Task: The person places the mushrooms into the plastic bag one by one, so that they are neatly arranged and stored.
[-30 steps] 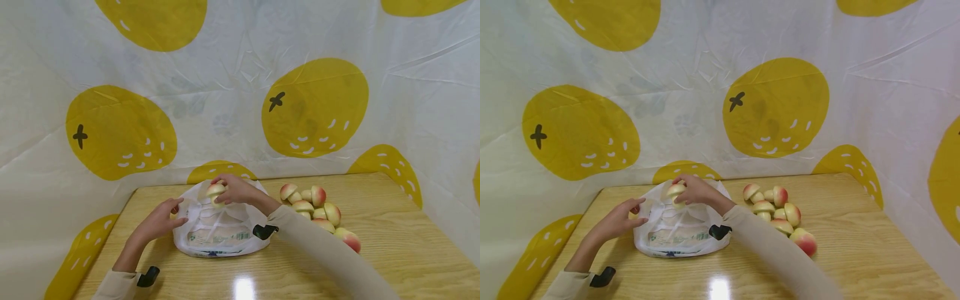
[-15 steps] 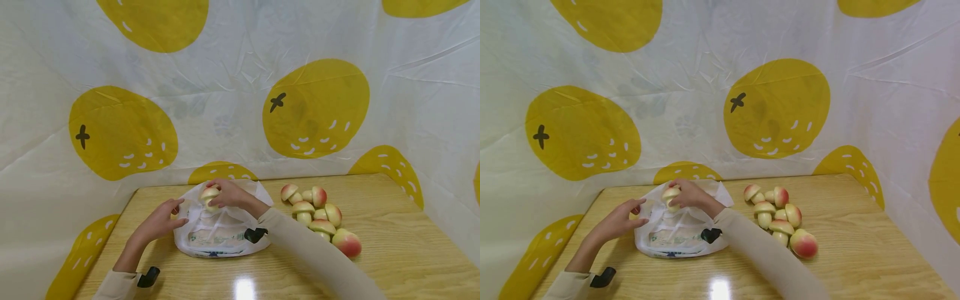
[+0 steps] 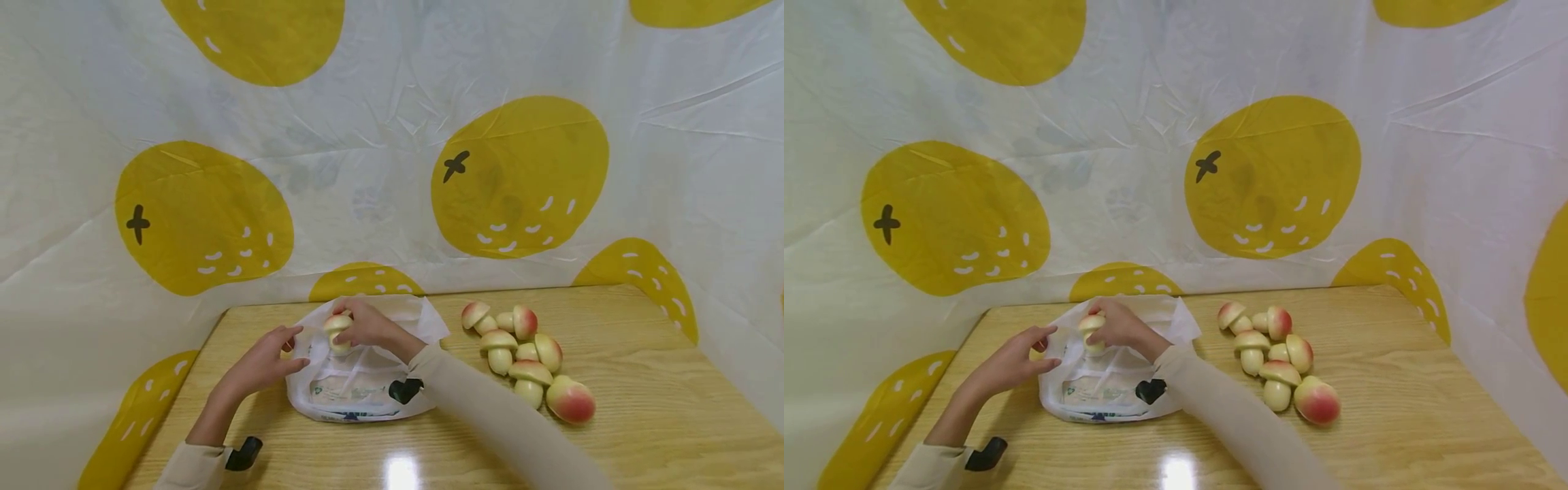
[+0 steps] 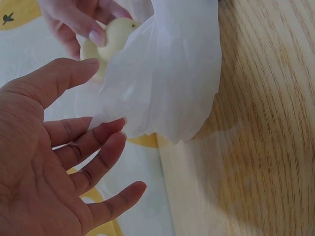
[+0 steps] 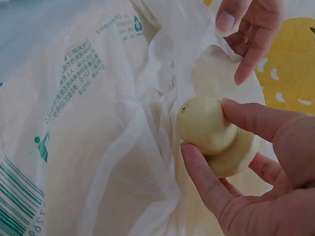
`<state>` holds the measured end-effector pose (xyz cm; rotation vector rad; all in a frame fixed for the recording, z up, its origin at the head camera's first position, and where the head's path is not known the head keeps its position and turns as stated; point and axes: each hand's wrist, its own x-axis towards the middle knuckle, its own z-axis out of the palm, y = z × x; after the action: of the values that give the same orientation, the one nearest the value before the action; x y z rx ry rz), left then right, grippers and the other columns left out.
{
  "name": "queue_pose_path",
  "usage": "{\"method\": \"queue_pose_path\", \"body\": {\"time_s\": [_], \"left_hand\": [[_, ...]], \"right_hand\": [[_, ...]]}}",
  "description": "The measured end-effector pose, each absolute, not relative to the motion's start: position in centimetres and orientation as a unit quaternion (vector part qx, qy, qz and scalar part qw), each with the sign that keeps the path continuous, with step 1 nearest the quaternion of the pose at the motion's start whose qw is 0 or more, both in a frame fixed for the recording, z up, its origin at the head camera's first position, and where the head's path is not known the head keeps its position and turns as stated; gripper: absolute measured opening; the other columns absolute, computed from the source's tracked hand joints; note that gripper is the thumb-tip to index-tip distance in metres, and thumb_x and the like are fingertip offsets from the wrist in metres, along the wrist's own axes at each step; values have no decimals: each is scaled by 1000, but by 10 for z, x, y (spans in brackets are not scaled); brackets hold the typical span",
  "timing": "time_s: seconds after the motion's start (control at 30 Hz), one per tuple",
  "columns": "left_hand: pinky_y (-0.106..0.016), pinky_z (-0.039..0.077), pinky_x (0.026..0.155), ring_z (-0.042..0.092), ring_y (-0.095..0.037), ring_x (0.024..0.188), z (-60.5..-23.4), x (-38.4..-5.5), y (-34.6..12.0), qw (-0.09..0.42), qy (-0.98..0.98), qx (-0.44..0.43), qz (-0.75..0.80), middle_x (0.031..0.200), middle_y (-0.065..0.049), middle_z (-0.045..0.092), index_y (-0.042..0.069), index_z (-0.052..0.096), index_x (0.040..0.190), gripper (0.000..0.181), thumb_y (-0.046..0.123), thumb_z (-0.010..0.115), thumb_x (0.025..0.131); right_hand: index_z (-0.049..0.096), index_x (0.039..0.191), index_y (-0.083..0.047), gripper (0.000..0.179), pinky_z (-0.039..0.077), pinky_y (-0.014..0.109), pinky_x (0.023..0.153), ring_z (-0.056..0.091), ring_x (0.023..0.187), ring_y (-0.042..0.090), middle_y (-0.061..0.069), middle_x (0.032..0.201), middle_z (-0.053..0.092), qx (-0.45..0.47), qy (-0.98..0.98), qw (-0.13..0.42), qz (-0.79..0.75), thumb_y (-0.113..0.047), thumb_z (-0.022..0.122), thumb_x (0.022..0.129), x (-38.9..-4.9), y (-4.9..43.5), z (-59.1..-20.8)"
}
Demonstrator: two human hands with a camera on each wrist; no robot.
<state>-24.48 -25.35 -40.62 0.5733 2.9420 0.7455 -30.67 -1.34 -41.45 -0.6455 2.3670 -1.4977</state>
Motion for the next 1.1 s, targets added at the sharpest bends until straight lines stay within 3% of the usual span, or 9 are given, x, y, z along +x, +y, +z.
{"method": "queue_pose_path", "body": {"time_s": [0.17,0.43,0.6,0.73,1.1], "left_hand": [[-43,51,84,58,-25,99,-407,-245,-254,28,953,184,239,108,-11,62,-8,51,143,70,30,78,90],[-43,50,83,58,-25,99,-406,-244,-253,28,953,182,240,107,-10,62,-7,51,143,69,29,78,91],[-43,50,83,58,-25,99,-406,-244,-253,29,953,181,240,107,-10,62,-7,51,143,68,27,78,91],[-44,50,84,58,-25,100,-406,-243,-253,30,953,181,241,109,-11,62,-7,51,143,69,28,77,91],[-44,50,85,58,-26,100,-405,-241,-255,28,953,186,240,108,-11,62,-8,51,143,70,29,78,90]], "right_hand": [[63,121,-5,46,54,27,60,57,77,17,10,103,64,-220,834,115,-493,-4,85,81,-308,-18,-422],[64,120,-9,45,47,27,77,56,87,16,4,107,67,-217,886,59,-405,-19,87,82,-311,-24,-433],[64,119,-11,43,46,30,78,56,87,17,2,102,65,-209,905,44,-367,-25,85,84,-308,-26,-431],[63,120,-10,44,47,30,77,56,86,18,3,101,65,-192,913,41,-357,-27,83,85,-306,-26,-430],[59,129,-4,51,48,34,87,57,96,23,12,122,65,-194,915,60,-349,-26,80,89,-301,-12,-418]]}}
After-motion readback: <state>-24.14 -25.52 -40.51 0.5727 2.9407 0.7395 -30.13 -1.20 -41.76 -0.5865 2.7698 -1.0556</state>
